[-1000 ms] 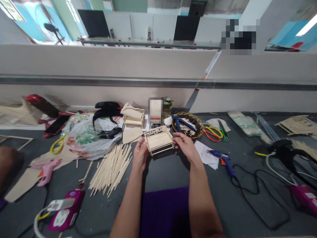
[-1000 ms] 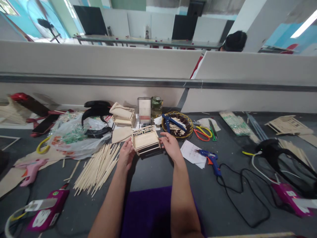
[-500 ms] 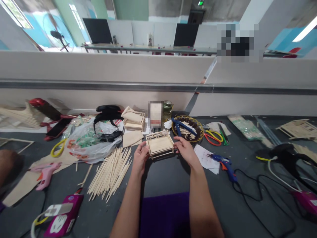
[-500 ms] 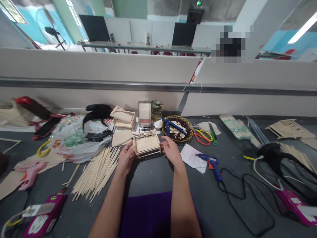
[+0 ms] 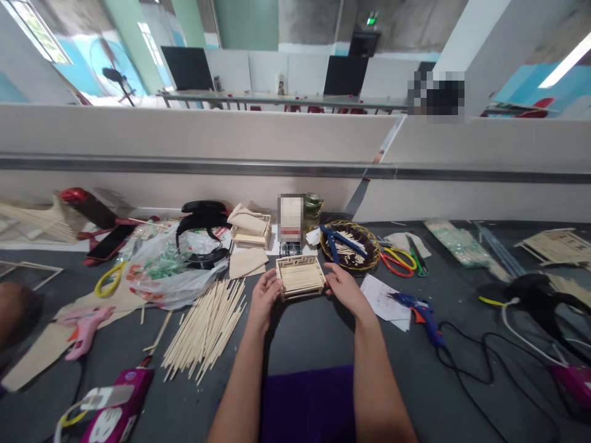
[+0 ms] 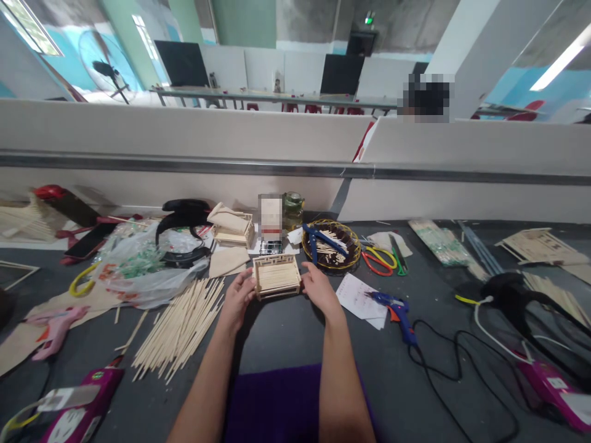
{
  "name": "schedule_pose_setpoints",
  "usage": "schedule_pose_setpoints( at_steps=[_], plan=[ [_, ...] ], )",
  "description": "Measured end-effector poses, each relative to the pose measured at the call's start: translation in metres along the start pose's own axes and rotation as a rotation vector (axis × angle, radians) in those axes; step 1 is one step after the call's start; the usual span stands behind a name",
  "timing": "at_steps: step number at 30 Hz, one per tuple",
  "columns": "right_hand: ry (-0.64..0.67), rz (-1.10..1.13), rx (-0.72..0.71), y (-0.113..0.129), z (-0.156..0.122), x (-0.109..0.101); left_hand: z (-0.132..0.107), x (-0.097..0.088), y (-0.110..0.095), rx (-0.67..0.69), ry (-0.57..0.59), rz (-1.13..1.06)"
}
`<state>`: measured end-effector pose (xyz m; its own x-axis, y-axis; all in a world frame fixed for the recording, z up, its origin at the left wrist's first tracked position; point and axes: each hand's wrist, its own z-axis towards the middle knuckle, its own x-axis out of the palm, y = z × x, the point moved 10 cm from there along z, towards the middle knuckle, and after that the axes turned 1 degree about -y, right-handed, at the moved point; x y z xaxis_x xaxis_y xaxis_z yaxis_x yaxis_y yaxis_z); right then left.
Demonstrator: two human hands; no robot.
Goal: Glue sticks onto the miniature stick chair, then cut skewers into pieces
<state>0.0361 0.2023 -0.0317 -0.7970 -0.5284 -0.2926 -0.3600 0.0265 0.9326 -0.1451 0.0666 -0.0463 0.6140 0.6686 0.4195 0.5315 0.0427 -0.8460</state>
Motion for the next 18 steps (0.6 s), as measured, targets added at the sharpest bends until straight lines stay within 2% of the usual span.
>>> schedule_pose_setpoints(
  at_steps=[11, 18],
  plan=[
    [0.03, -0.101, 0.054, -0.005, 0.0, 0.003, 0.005, -0.006, 0.002, 0.045, 0.002, 0.079],
    [0.009, -0.193, -0.004, 0.0, 0.0, -0.002, 0.012, -0.031, -0.01, 0.168, -0.127, 0.209]
  ],
)
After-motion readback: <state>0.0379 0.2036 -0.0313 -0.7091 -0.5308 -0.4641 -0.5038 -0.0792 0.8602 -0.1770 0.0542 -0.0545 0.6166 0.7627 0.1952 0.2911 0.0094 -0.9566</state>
